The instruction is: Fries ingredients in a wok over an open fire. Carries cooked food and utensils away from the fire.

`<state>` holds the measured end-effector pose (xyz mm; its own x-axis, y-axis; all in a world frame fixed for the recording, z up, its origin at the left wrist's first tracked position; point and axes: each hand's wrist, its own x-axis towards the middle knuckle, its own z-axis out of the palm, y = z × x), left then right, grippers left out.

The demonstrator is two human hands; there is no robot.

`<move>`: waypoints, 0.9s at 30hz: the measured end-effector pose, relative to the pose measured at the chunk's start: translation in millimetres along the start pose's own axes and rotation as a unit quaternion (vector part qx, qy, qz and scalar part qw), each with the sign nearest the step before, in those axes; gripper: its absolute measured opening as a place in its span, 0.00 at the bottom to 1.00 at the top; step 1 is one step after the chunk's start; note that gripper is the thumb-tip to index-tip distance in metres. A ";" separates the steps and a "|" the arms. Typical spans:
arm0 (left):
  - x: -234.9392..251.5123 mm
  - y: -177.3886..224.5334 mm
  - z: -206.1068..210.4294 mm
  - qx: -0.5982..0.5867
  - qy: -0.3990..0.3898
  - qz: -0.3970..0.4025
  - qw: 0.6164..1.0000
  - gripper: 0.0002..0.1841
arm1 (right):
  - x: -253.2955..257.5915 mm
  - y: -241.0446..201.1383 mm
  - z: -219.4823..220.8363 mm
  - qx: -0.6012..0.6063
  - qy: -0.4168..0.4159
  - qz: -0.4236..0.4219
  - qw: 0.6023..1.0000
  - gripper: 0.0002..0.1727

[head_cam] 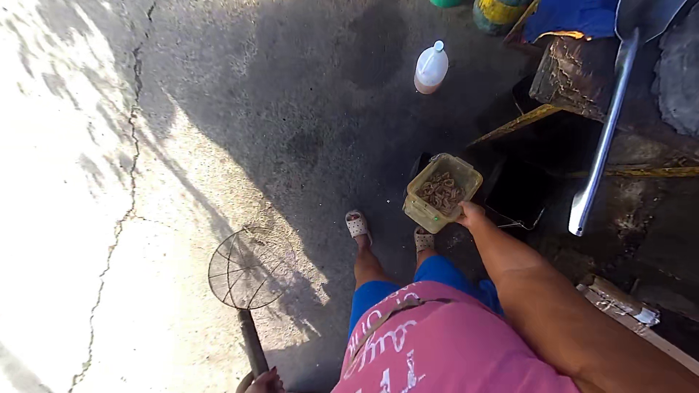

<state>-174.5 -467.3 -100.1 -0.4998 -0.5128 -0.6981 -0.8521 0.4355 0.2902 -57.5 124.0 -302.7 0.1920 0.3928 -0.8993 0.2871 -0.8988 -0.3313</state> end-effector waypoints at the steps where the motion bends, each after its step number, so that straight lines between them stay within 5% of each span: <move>1: 14.6 17.1 3.0 0.002 -0.004 0.011 1.000 0.14 | 1.2 0.3 1.3 -0.007 0.008 -0.006 1.000 0.25; 6: 89.8 135.1 31.2 0.058 -0.057 0.087 0.993 0.20 | -19.5 2.1 -10.4 -0.082 0.045 -0.012 0.996 0.35; 11: 107.8 265.6 63.5 0.125 -0.151 0.134 0.971 0.22 | -87.9 29.9 -37.9 -0.199 0.090 -0.022 0.976 0.32; 19: 65.6 383.5 115.0 0.101 -0.350 0.249 0.897 0.28 | -165.9 112.6 -83.4 -0.256 0.109 0.105 0.955 0.28; 27: -53.4 506.4 194.0 0.036 -0.531 0.359 0.766 0.21 | -152.0 145.4 -65.1 -0.151 0.076 0.163 0.972 0.30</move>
<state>-549.3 -75.8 -42.8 -0.3956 0.7537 -0.5249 -0.3861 0.3821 0.8396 16.1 -53.7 -195.6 0.4493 0.1423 -0.8820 0.4462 -0.8910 0.0835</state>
